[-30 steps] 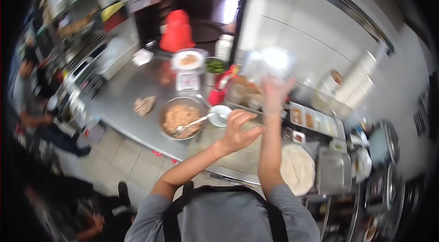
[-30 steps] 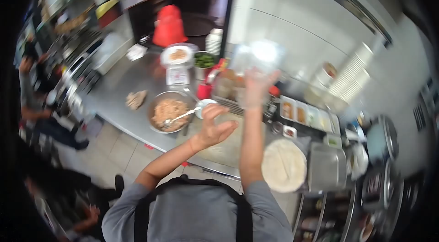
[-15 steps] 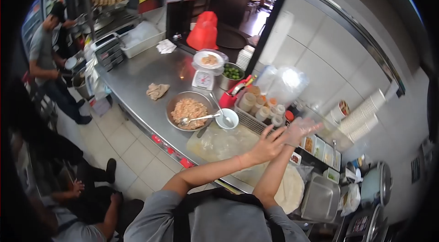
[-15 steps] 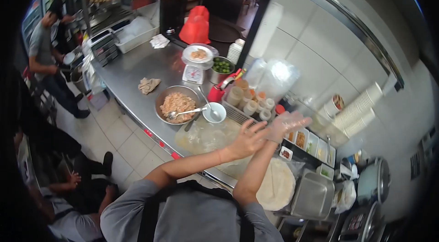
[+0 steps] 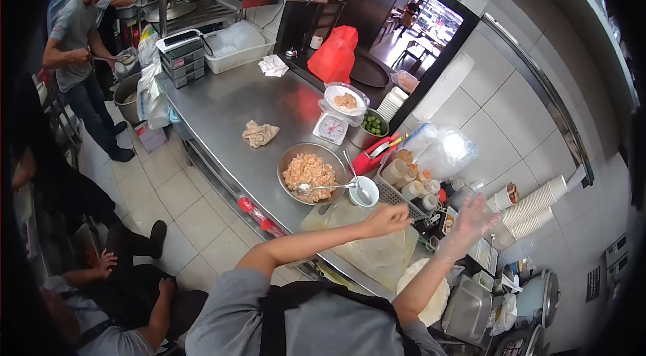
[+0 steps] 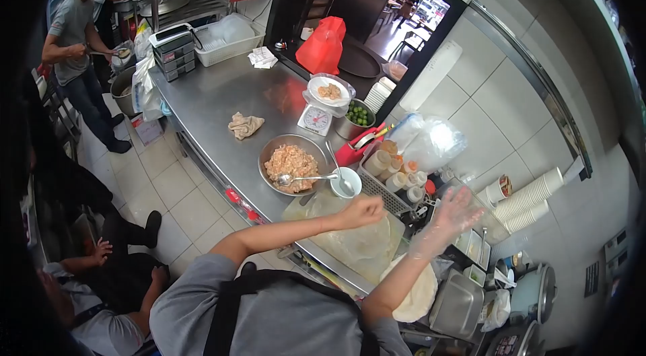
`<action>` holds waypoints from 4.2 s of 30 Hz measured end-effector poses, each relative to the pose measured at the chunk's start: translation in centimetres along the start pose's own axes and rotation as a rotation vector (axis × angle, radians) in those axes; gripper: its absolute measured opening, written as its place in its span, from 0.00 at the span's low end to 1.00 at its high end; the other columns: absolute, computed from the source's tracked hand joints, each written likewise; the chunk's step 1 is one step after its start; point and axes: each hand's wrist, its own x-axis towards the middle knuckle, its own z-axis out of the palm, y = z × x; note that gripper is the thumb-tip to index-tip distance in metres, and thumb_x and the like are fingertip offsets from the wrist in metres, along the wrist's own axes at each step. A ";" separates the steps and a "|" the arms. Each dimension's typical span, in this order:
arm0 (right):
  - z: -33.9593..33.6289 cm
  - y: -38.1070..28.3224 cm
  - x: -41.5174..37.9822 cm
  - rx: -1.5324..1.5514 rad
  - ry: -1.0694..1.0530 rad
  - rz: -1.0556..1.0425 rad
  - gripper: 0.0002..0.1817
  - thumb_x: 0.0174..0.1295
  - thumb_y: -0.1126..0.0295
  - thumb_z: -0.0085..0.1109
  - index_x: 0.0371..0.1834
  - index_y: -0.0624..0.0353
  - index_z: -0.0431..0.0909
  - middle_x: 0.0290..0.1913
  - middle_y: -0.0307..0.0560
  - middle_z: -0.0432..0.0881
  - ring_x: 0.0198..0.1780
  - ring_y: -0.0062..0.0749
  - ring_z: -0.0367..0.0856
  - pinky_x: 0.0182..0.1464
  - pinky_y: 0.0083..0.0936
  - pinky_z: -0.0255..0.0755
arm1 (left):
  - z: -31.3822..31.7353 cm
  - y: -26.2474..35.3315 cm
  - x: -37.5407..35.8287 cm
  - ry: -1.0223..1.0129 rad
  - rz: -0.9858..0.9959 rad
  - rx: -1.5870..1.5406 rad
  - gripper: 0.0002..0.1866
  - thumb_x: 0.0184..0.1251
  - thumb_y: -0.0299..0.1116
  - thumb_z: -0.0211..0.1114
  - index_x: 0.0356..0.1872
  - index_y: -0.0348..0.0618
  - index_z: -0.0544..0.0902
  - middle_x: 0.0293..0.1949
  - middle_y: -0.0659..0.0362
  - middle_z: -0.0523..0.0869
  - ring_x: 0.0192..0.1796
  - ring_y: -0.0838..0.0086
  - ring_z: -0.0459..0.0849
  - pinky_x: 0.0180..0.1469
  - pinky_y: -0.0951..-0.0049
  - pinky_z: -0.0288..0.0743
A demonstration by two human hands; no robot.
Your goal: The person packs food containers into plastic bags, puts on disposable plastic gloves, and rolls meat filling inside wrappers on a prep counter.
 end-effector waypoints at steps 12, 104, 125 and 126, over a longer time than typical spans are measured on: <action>-2.2 5.9 -1.2 -1.179 -0.210 -0.764 0.42 0.63 0.54 0.50 0.73 0.52 0.36 0.74 0.48 0.40 0.74 0.41 0.42 0.72 0.39 0.37 | 2.8 8.4 3.6 -0.030 0.540 0.409 0.15 0.49 0.42 0.69 0.32 0.44 0.79 0.36 0.56 0.74 0.39 0.64 0.75 0.40 0.71 0.70; -8.1 8.4 -17.1 -0.970 -0.730 0.367 0.30 0.50 0.68 0.68 0.54 0.55 0.61 0.40 0.42 0.66 0.41 0.25 0.70 0.39 0.20 0.70 | -7.3 -4.1 -10.4 -0.133 -0.878 -0.658 0.17 0.68 0.39 0.53 0.40 0.34 0.81 0.40 0.55 0.84 0.45 0.70 0.80 0.51 0.70 0.71; -3.9 5.1 -19.1 -0.972 -0.935 -0.116 0.13 0.50 0.82 0.58 0.40 0.61 0.74 0.36 0.47 0.79 0.34 0.34 0.79 0.37 0.26 0.72 | -0.1 -1.3 1.4 -0.062 -0.711 -1.218 0.47 0.51 0.79 0.35 0.72 0.69 0.45 0.73 0.60 0.45 0.70 0.54 0.53 0.66 0.43 0.47; -3.8 5.2 -18.8 -0.984 -0.951 -0.153 0.12 0.50 0.83 0.57 0.39 0.61 0.74 0.35 0.47 0.79 0.34 0.35 0.79 0.37 0.27 0.72 | 0.1 -1.3 2.4 -0.006 -0.683 -1.185 0.47 0.52 0.79 0.36 0.72 0.70 0.45 0.73 0.61 0.44 0.70 0.53 0.53 0.65 0.43 0.47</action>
